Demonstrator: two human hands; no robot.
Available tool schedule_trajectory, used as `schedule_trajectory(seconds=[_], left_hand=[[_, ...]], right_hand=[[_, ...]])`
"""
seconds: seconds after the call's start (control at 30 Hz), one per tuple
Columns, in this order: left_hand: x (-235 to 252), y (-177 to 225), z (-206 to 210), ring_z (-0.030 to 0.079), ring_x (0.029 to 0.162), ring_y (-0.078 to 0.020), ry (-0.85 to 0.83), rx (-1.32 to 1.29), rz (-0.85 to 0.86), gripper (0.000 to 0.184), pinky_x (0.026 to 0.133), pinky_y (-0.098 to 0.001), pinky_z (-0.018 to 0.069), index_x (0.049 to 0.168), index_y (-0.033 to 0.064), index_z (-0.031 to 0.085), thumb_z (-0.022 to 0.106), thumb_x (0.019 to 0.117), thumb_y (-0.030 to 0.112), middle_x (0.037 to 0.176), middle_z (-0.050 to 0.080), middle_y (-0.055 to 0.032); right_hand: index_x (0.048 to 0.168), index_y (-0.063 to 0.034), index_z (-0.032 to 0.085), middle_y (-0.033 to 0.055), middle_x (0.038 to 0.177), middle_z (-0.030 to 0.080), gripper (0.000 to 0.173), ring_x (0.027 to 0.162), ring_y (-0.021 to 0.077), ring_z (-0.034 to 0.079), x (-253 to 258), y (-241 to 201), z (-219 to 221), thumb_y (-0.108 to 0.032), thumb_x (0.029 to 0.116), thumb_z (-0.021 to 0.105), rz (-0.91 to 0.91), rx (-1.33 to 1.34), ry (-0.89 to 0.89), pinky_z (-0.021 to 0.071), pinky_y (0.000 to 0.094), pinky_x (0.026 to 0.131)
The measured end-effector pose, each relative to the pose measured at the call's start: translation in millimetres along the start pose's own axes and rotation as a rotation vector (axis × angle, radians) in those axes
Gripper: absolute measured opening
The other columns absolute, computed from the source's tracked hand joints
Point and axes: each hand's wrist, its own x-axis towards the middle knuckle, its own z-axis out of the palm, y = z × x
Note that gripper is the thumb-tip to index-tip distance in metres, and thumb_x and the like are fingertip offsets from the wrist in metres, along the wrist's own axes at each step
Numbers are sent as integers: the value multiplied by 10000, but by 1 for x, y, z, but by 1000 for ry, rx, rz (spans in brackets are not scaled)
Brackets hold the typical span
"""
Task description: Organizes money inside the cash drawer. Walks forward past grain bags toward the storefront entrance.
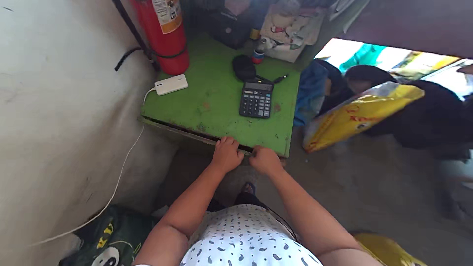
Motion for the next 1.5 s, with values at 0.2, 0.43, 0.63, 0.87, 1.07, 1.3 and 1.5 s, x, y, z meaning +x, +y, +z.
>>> schedule_trajectory(seconds=[0.2,0.43,0.63,0.87,1.07,1.3,1.5], left_hand=[[-45,-14,-11,505,1346,-347,-248,-49,67,420,1123,-555,374,1252,50,676,521,989,338,1344,611,-170],[-121,-60,48,700,868,-324,240,-71,435,286,786,-472,588,814,71,698,606,942,309,842,687,-130],[-136,-68,57,670,796,-286,295,-60,488,278,730,-430,581,794,92,675,580,963,290,781,635,-98],[-102,-43,3,607,1255,-348,-503,-106,176,403,1099,-495,452,1176,-10,709,448,1091,286,1246,673,-210],[-13,-20,30,648,1198,-362,-467,94,412,267,1044,-546,498,1189,38,735,522,1055,129,1201,708,-186],[67,23,93,579,1282,-430,-506,336,386,317,1047,-639,466,1319,23,638,540,1029,105,1344,628,-229],[81,37,119,499,1381,-406,-375,182,226,443,1111,-649,403,1429,50,556,504,1056,283,1456,559,-208]], right_hand=[[1128,-23,673,211,1086,688,299,1069,386,660,-29,-8,24,-259,951,620,14,-26,-141,507,621,903],[1232,25,630,248,1164,659,356,1118,389,634,-4,-19,67,-254,1046,511,-136,154,-368,471,609,984],[1476,-34,469,281,1356,585,535,1243,433,590,31,-40,100,-273,1018,608,-103,187,-328,455,628,1037],[1340,-36,635,190,1383,601,332,1197,329,638,-18,9,69,-67,1020,553,-180,379,242,528,521,1018],[1457,-39,518,235,1507,470,473,1397,420,454,-59,66,80,-156,1003,586,133,429,552,409,606,1117],[1507,-51,480,206,1569,429,573,1415,382,460,-73,70,125,-362,1028,526,250,414,463,384,542,1157],[1395,-35,593,183,1458,559,462,1329,354,556,-71,77,136,-284,1010,533,142,468,645,459,520,1101]])
